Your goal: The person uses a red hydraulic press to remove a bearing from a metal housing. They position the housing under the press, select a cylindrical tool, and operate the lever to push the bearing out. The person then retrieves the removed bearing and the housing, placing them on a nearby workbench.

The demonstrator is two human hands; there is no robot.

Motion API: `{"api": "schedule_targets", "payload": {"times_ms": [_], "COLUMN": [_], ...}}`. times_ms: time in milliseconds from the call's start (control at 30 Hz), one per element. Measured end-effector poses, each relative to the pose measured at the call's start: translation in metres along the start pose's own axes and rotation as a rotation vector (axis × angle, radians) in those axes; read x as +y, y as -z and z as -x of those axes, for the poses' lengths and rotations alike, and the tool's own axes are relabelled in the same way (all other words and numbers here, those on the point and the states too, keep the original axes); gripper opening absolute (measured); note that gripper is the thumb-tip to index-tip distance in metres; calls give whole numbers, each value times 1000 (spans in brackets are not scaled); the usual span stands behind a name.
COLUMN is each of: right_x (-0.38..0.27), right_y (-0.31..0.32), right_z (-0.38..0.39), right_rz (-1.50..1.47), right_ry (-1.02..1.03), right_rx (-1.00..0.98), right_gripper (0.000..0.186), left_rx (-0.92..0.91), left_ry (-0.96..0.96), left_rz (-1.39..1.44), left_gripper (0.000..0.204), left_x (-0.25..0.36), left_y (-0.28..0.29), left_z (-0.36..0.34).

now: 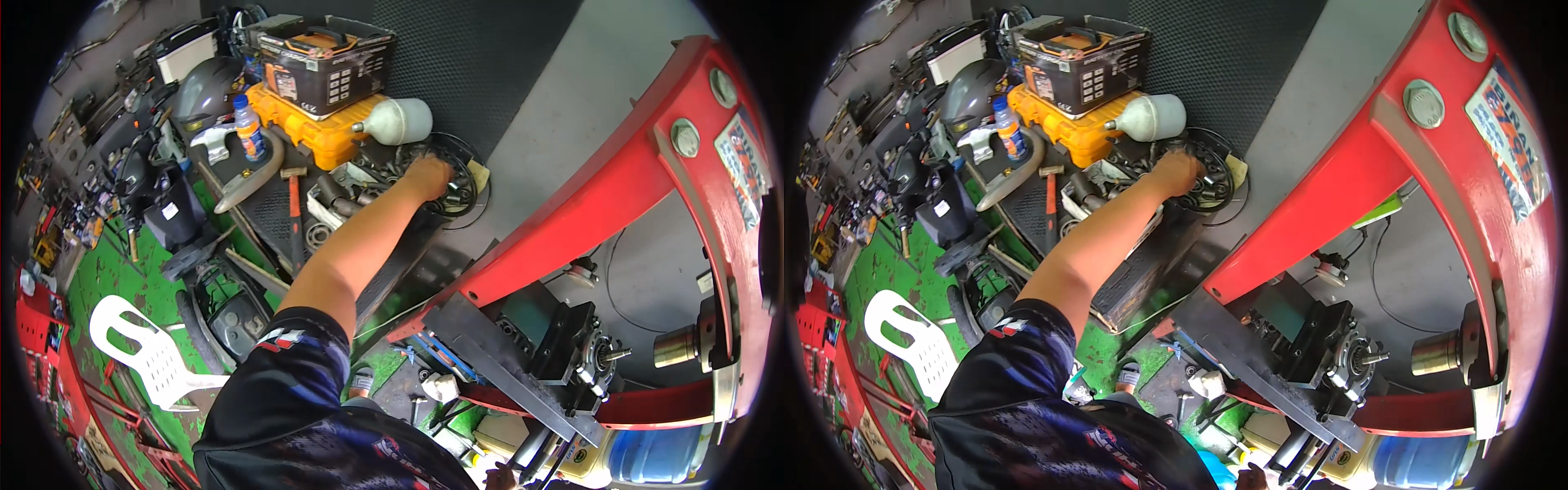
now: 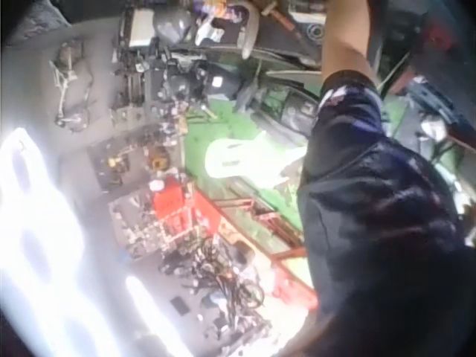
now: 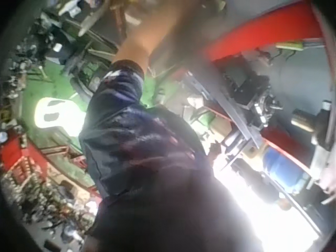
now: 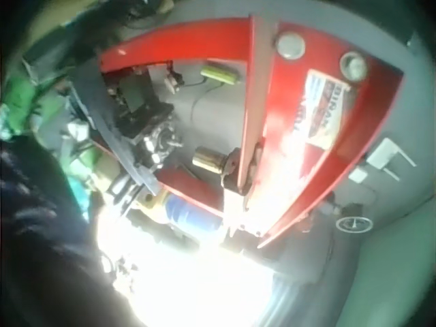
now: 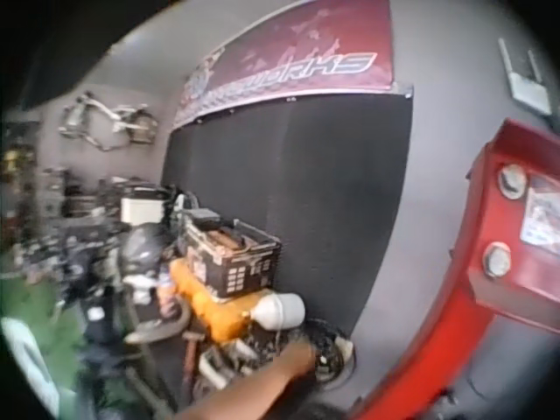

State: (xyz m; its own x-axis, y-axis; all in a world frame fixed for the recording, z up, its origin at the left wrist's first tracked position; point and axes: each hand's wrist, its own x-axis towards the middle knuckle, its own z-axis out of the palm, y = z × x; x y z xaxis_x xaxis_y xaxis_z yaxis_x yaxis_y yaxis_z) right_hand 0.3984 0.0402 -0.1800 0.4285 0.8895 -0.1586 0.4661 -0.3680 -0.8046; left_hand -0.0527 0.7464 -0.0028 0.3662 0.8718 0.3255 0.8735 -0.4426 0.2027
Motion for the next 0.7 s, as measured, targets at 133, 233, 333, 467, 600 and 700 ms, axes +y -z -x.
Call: {"api": "schedule_targets", "payload": {"times_ms": [133, 233, 333, 467, 600, 700], "right_x": [-19, -29, -36, -36, -32, -23], "right_y": [-21, -31, -47, -59, -65, -54], "right_z": [15, 25, 31, 42, 50, 73], "right_rz": [105, 107, 104, 97, 90, 84], "right_ry": [57, -52, -107, -152, -152, -107], "right_rx": [163, 188, 211, 231, 264, 320], "right_gripper": [33, 33, 32, 31, 31, 31], "left_rx": [-177, -278, -256, -186, -110, -296], "left_ry": [113, -87, -172, -101, -13, 51], "left_rz": [-27, -89, -208, -260, -195, -101], "left_gripper": [30, 32, 35, 35, 32, 30], "left_x": [0, 16, 25, 39, 40, 50], "left_y": [-15, -30, -69, -93, -95, -69], "left_z": [-34, -44, -51, -48, -48, -44]}}
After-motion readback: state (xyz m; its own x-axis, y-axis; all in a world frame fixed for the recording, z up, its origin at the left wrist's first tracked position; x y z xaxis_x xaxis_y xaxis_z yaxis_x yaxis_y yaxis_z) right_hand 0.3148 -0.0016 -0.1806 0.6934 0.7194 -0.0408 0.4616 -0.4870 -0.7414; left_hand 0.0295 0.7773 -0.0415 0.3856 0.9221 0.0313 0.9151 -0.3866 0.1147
